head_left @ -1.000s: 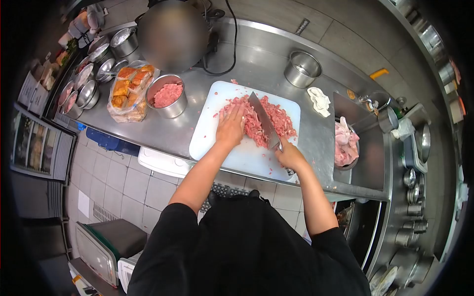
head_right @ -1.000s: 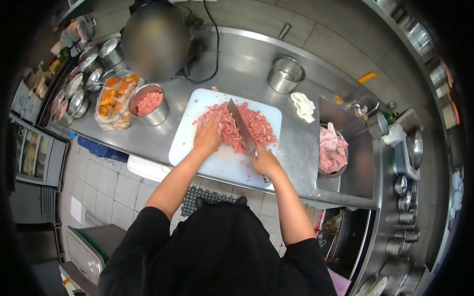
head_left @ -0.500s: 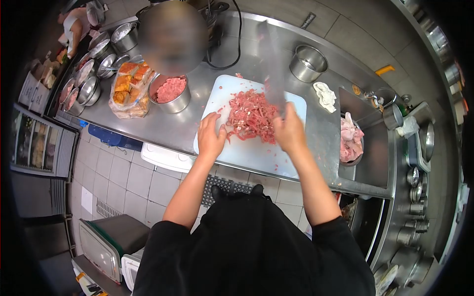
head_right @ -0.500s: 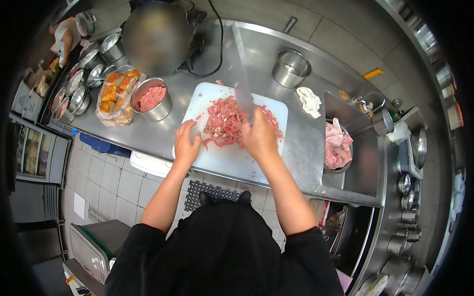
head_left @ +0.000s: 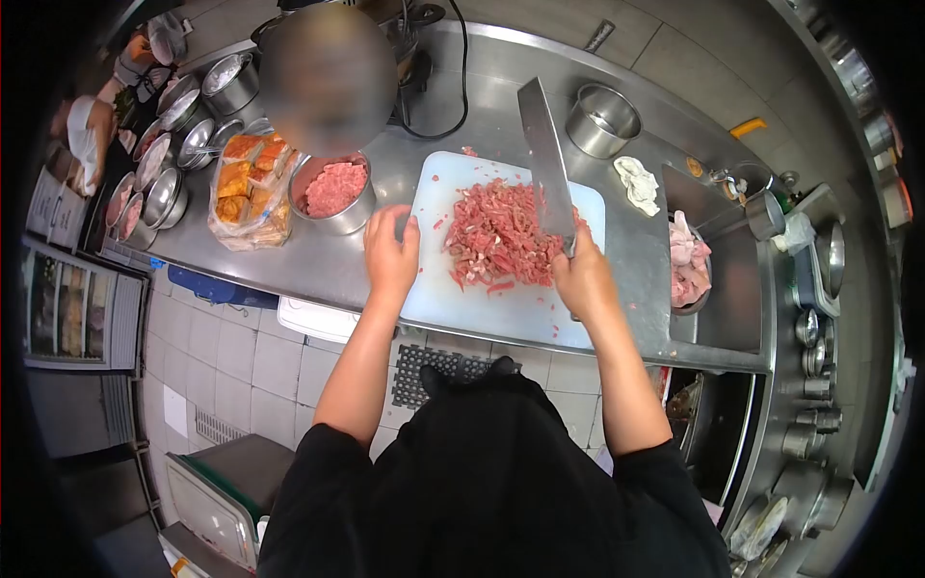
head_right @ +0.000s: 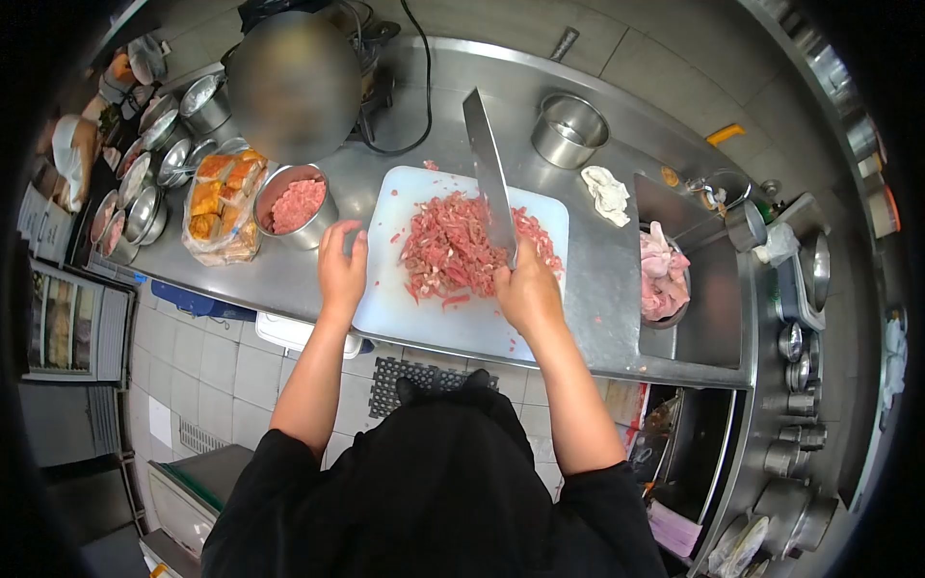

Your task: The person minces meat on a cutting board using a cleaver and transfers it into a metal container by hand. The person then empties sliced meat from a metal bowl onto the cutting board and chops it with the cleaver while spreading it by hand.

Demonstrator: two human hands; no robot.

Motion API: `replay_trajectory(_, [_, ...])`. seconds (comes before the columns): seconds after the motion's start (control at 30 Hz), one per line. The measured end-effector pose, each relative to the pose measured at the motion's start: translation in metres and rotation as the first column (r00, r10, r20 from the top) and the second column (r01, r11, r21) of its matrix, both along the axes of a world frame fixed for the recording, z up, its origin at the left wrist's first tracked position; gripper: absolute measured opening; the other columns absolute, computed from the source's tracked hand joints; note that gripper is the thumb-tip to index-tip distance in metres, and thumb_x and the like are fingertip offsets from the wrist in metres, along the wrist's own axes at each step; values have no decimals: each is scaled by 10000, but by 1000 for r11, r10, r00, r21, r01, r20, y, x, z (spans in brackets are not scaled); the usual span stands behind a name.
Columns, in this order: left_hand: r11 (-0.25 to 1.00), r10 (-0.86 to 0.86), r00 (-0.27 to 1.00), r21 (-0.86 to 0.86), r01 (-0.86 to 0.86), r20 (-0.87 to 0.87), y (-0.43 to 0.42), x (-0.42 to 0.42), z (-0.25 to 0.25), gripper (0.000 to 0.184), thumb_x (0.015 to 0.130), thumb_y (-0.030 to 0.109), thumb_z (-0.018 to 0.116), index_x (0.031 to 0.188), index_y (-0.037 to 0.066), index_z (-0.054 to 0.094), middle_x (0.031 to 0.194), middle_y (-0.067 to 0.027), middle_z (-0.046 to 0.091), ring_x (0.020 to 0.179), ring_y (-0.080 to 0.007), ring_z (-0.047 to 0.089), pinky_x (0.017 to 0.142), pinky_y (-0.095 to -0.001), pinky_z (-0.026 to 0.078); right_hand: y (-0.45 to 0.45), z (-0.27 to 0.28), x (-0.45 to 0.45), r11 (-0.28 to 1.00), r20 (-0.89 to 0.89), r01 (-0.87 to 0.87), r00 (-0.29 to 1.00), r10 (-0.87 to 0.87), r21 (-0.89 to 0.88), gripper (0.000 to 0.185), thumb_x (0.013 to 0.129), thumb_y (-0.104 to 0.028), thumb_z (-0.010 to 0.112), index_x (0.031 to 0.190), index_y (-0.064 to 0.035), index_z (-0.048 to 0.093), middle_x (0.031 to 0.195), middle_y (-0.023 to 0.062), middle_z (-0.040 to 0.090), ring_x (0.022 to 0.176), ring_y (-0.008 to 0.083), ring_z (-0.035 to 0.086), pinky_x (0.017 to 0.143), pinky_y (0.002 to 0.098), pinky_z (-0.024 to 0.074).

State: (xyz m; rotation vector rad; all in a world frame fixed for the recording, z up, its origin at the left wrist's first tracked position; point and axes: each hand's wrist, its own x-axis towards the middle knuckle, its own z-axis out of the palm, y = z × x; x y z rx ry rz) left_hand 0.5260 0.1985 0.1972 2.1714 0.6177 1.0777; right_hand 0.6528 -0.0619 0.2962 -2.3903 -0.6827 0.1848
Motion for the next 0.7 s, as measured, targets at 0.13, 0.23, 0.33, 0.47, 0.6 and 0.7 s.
replay_trajectory(0.13, [999,32,998,-14,-31,62,5,41,10,227,945,185,669,1122,42,675,1154,-147,672,1115,-359,608,976,-453,457,12,-71,22,917,-221,-151,973,71,-369,449,939,-221,607,1318,9,533,1101,318,697,1041,487,670,929,547,515])
replay_trajectory(0.23, [999,39,999,22,-39,-6,17,70,11,246,947,224,683,1121,50,687,1135,-140,685,1102,-348,620,969,-455,460,2,-66,26,918,-363,-227,926,101,-325,446,947,-239,601,1311,13,545,1146,321,688,1062,498,662,946,548,509])
replay_trajectory(0.33, [1000,-24,987,10,26,-159,28,113,3,282,946,272,699,1128,56,699,1128,-145,698,1096,-340,641,961,-460,470,-20,-83,25,963,-302,-215,940,159,-164,436,935,-237,598,1293,8,558,1158,325,683,1073,502,657,964,547,501])
replay_trajectory(0.47, [991,-77,923,72,112,-377,46,170,-5,357,948,330,700,1172,53,695,1170,-164,698,1099,-346,671,947,-463,500,-41,-103,13,994,-337,-107,936,97,-10,408,920,-241,601,1253,-7,568,1113,326,686,1019,504,666,915,560,513])
replay_trajectory(0.6, [987,-78,664,36,157,-743,59,243,4,473,917,400,711,1263,78,674,1320,-180,654,1240,-338,629,1047,-482,461,-47,-100,2,995,-443,-42,897,-1,-86,393,914,-252,614,1233,-23,583,973,308,708,922,500,687,828,564,531])
replay_trajectory(0.7, [980,-78,543,36,195,-836,81,300,-51,519,860,393,744,1261,69,684,1359,-195,645,1268,-325,628,1063,-453,481,-47,-98,-8,997,-508,80,858,-70,-2,383,913,-257,622,1227,-40,591,858,289,710,845,486,699,772,537,538])
